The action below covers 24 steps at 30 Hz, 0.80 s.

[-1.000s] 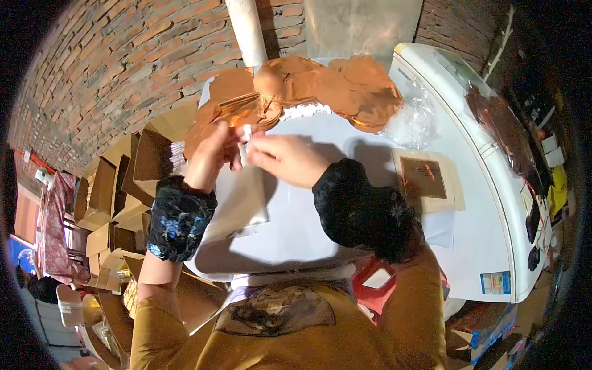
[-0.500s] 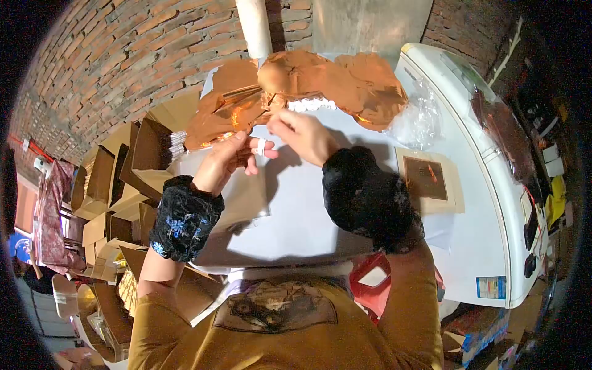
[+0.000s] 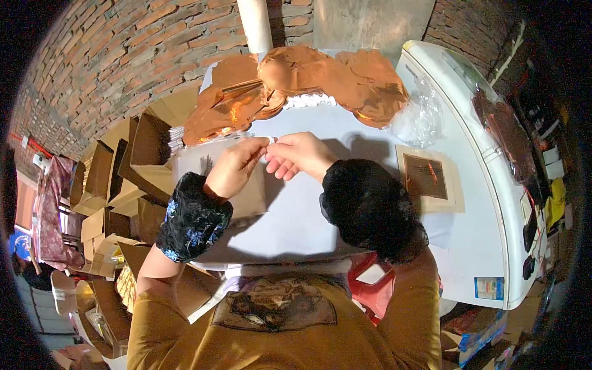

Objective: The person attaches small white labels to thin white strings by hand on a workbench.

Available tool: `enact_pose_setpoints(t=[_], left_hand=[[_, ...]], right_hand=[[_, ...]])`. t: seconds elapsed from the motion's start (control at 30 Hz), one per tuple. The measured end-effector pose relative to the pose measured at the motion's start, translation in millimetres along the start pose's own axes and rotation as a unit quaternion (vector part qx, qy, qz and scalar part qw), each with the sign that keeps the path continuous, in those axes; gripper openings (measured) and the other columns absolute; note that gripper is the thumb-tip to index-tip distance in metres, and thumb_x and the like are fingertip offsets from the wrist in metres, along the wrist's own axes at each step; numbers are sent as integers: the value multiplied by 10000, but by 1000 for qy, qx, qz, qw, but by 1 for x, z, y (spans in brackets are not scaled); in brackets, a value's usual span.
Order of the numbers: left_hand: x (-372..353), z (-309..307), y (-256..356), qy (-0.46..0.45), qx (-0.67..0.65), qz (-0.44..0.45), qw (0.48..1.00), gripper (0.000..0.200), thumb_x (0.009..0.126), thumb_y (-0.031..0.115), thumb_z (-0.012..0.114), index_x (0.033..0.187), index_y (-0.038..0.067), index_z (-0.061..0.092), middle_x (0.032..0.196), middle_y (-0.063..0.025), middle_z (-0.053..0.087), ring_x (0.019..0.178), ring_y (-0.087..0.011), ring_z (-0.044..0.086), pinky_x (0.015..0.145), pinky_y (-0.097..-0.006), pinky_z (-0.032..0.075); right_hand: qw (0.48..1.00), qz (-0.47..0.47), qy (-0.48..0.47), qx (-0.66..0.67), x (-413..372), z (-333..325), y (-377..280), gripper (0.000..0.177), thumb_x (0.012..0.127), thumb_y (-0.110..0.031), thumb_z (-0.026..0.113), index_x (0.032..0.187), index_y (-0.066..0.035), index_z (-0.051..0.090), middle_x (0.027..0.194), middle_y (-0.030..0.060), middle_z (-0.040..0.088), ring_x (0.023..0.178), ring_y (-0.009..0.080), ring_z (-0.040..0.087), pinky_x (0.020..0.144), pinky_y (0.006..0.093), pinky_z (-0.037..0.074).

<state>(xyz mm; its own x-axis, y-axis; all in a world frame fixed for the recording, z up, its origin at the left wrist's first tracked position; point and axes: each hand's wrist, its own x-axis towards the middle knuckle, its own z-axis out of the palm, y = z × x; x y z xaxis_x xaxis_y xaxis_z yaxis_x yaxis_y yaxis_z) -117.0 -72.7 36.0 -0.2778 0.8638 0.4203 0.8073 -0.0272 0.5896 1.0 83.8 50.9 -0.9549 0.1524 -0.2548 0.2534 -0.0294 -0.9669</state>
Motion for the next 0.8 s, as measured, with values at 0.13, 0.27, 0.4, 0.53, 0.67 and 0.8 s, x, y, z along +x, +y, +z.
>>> enact_pose_setpoints(t=[0.13, 0.27, 0.4, 0.53, 0.67, 0.8], left_hand=[[2, -4, 3, -48, -18, -34, 998, 155, 938, 106, 525, 1023, -4, 594, 912, -151, 654, 832, -240, 625, 756, -312, 485], [3, -5, 4, -89, -137, -125, 979, 179, 941, 151, 545, 975, -17, 596, 915, -101, 676, 806, -173, 618, 753, -278, 482], [1, -3, -7, -120, -337, -180, 916, 210, 925, 192, 579, 966, -11, 612, 901, -75, 681, 783, -108, 601, 733, -264, 487], [0, -12, 0, -177, -427, -214, 861, 171, 935, 170, 563, 962, 2, 583, 946, -118, 675, 823, -136, 621, 782, -261, 491], [-7, -14, 6, -187, -474, -243, 825, 160, 928, 170, 574, 956, 12, 576, 946, -123, 675, 810, -139, 631, 759, -258, 498], [-14, -13, 9, -184, -504, -258, 804, 151, 917, 169, 594, 921, 25, 550, 906, -123, 676, 764, -135, 640, 689, -238, 504]], right_hand=[[998, -1, 17, -61, -5, -6, -6, 246, 918, -254, 556, 909, -15, 615, 759, 59, 622, 618, 99, 572, 546, 211, 460], [994, -60, 16, -94, -5, -11, 0, 191, 900, -214, 585, 936, -27, 606, 772, 44, 614, 671, 96, 576, 577, 213, 452], [988, -140, 22, -61, -3, -8, 12, 213, 896, -194, 606, 1006, -14, 578, 816, 41, 603, 748, 101, 580, 672, 235, 472], [988, -146, -46, -17, -14, -3, 3, 172, 888, -130, 613, 1006, -17, 561, 853, 35, 603, 799, 95, 577, 717, 251, 472], [982, -159, -82, -69, -15, -8, 5, 169, 870, -70, 625, 1005, -4, 547, 879, 34, 594, 807, 87, 567, 712, 236, 463], [974, -161, -120, -107, -13, -14, 10, 162, 886, -101, 612, 1012, -18, 552, 840, 29, 594, 791, 92, 560, 706, 244, 463]])
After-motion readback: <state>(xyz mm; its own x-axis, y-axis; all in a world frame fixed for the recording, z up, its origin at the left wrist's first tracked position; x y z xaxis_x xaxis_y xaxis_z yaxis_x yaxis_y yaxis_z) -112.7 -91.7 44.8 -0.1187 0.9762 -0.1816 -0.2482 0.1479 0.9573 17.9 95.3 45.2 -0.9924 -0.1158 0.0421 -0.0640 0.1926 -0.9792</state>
